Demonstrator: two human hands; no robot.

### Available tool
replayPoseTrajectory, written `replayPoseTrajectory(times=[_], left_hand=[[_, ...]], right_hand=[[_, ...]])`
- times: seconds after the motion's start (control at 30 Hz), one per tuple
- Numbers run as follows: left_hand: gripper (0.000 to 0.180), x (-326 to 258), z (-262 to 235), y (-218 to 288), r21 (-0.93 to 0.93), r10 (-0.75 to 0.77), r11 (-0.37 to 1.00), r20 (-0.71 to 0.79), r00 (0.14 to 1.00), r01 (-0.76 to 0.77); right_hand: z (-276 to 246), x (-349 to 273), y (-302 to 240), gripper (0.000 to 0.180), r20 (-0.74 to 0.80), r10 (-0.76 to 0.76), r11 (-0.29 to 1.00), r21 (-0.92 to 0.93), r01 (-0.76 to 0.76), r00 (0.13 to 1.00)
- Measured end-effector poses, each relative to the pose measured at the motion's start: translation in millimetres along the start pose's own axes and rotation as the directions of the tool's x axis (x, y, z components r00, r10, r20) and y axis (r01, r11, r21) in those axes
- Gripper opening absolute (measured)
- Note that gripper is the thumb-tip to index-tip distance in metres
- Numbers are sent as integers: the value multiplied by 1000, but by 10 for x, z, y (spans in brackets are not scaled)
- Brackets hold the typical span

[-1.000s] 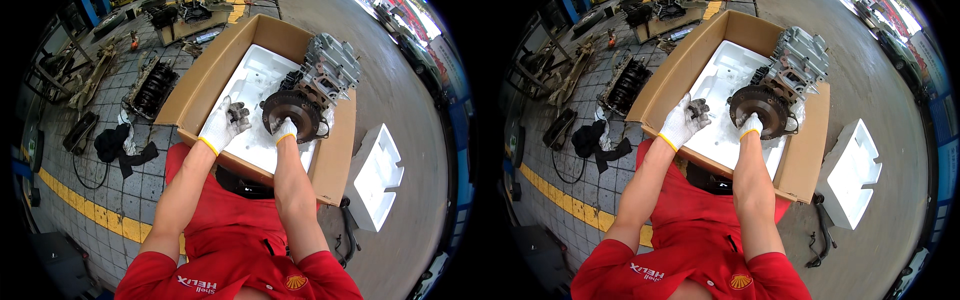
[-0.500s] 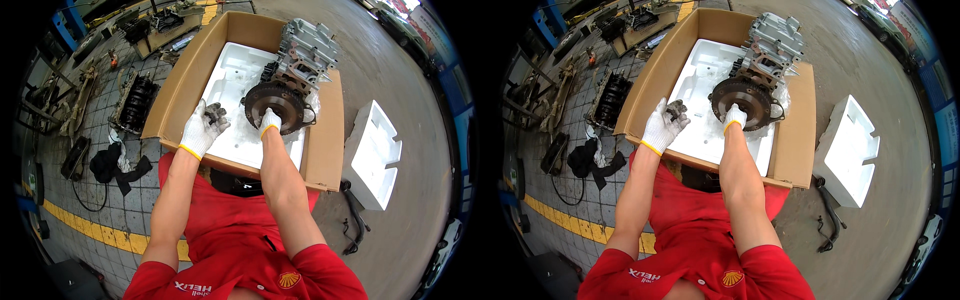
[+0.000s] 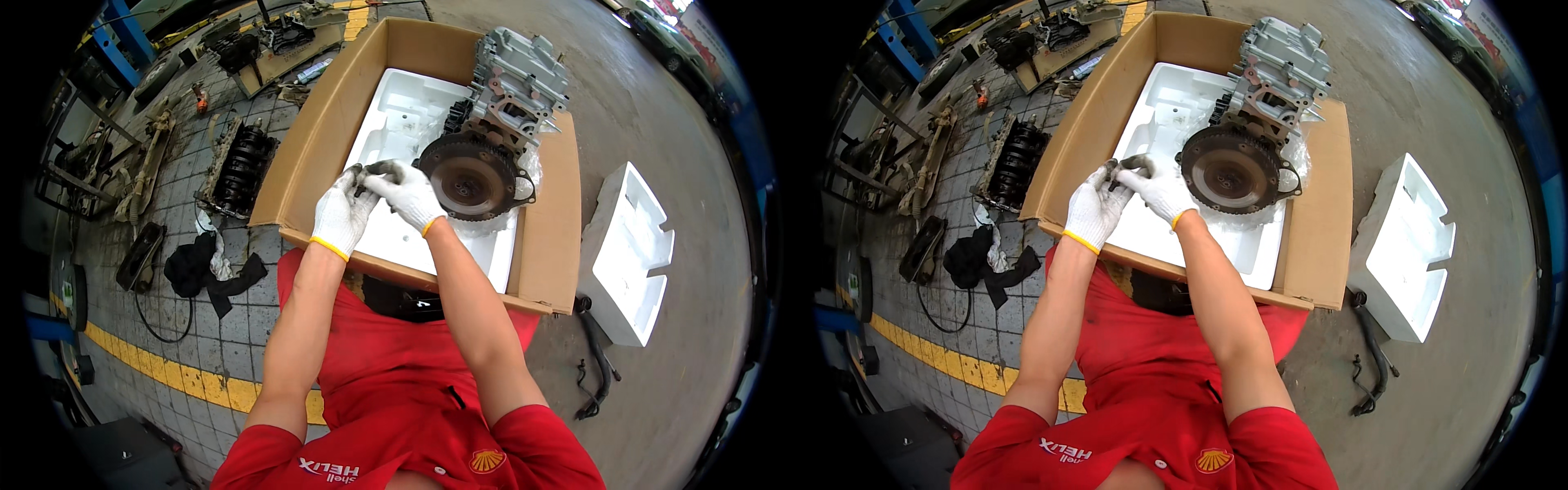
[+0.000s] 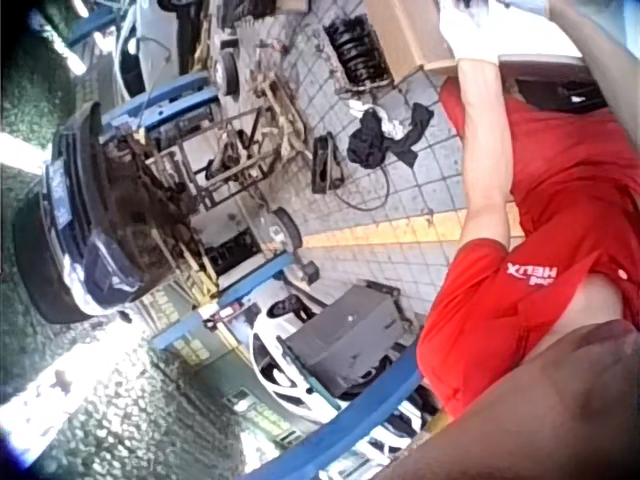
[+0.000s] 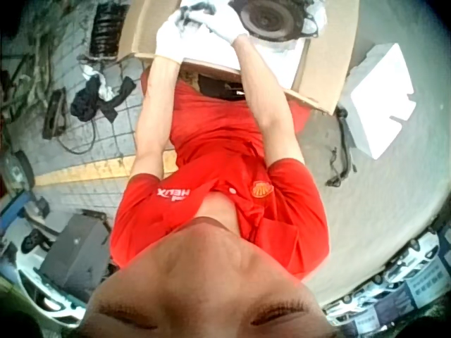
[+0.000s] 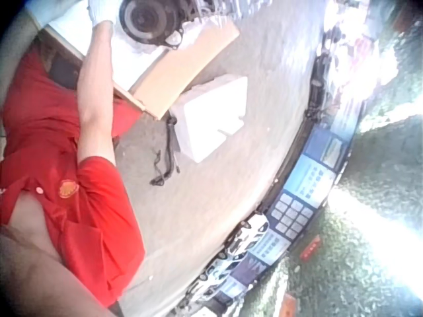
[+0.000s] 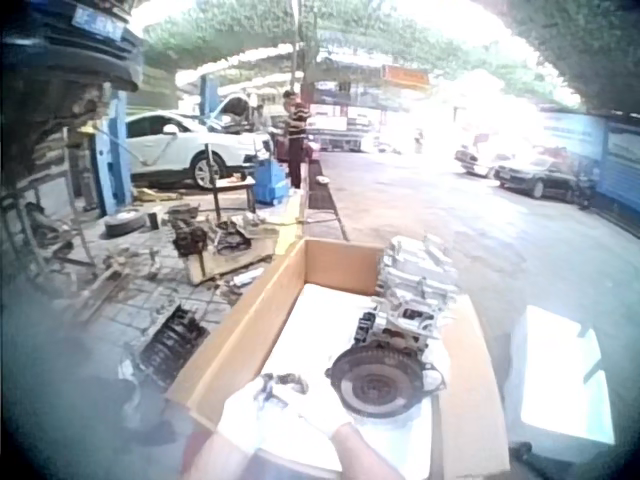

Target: The person unpacks a new engine block from a cardboard box and places it on a workbench. They then attach a flywheel to the engine and secure it with bolts. The person uses a pneumatic impact wrench to tighten the bolts and then moves to a car to retrieve a tool from the engine bay.

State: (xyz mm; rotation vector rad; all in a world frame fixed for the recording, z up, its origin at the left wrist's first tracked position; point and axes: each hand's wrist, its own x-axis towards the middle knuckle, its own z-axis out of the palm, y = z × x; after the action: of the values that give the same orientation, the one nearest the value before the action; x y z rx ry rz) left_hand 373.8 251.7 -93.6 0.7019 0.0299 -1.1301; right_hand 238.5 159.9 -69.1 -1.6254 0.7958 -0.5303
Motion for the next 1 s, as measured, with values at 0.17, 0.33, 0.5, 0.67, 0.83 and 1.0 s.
replayPoseTrajectory(times=[0.17, 0.33, 0.5, 0.67, 0.83, 1.0], left_hand=[[27, 127, -117, 14, 11, 81, 997, 79, 994, -82], [28, 81, -87, 21, 14, 48, 999, 17, 999, -48], [29, -30, 28, 30, 84, 17, 996, -75, 997, -11], [33, -71, 68, 25, 94, 18, 995, -73, 997, -11], [32, -48, 51, 26, 93, 1, 996, -74, 997, 6], [25, -20, 24, 7, 53, 10, 999, -53, 999, -7]], right_hand=[[82, -31, 17, 42, 142, -57, 997, -34, 63, 988], [23, 60, 216, 39, 187, -5, 976, 215, -36, 982], [-278, 330, 861, 16, -35, 249, 522, 846, -104, 968], [-648, 374, 1688, 18, -1, 766, 149, 973, -176, 643], [-728, 419, 1955, 18, -82, 750, 127, 992, -22, 656], [-771, 480, 2032, 21, -72, 695, 74, 997, 28, 715]])
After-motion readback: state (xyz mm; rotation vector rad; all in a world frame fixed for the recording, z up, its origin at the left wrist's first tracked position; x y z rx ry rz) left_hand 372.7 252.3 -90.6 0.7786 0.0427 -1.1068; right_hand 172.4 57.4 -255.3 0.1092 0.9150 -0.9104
